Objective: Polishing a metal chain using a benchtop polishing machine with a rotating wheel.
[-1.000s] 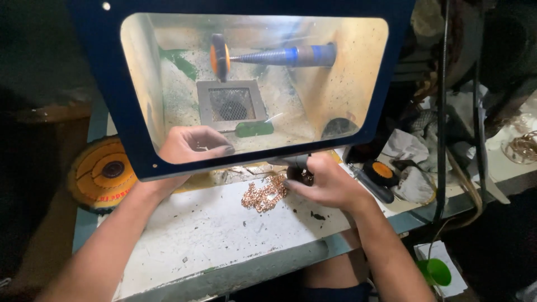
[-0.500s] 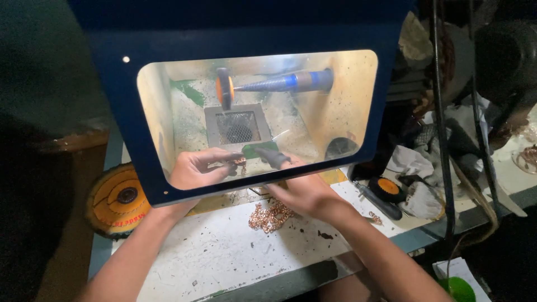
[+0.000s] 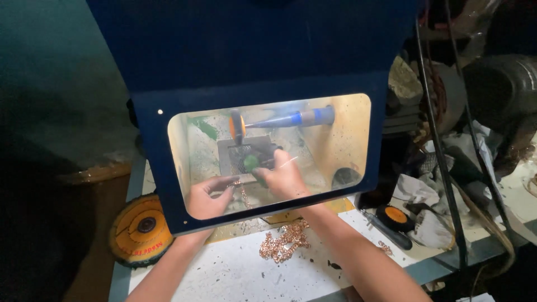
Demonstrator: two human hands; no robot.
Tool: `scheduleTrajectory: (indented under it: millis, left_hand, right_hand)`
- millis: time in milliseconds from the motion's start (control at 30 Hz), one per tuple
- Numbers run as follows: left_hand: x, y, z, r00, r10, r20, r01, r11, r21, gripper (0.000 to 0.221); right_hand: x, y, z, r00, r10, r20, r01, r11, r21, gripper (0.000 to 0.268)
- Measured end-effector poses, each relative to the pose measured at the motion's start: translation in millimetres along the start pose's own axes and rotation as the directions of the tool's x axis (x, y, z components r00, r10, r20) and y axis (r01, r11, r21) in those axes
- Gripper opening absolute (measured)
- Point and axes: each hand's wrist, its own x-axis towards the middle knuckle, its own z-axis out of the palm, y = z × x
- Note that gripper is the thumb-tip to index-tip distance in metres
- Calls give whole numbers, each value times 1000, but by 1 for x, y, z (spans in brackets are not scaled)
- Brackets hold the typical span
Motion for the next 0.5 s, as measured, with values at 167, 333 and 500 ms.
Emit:
scheduleTrajectory:
  millis: [167, 333, 500]
  left_hand:
    - [2, 2, 2, 998, -14, -66, 19, 997, 73, 25]
    - [3, 2, 1, 994, -66, -92, 78, 988, 134, 28]
    - [3, 6, 2, 995, -37, -96, 51, 987, 153, 26]
  right_hand:
    - [23, 19, 14, 980, -176, -90, 194, 782, 592, 69]
    - [25, 26, 25, 972, -198, -127, 229, 664, 712, 72]
    - [23, 24, 23, 966, -219, -141, 254, 673, 695, 75]
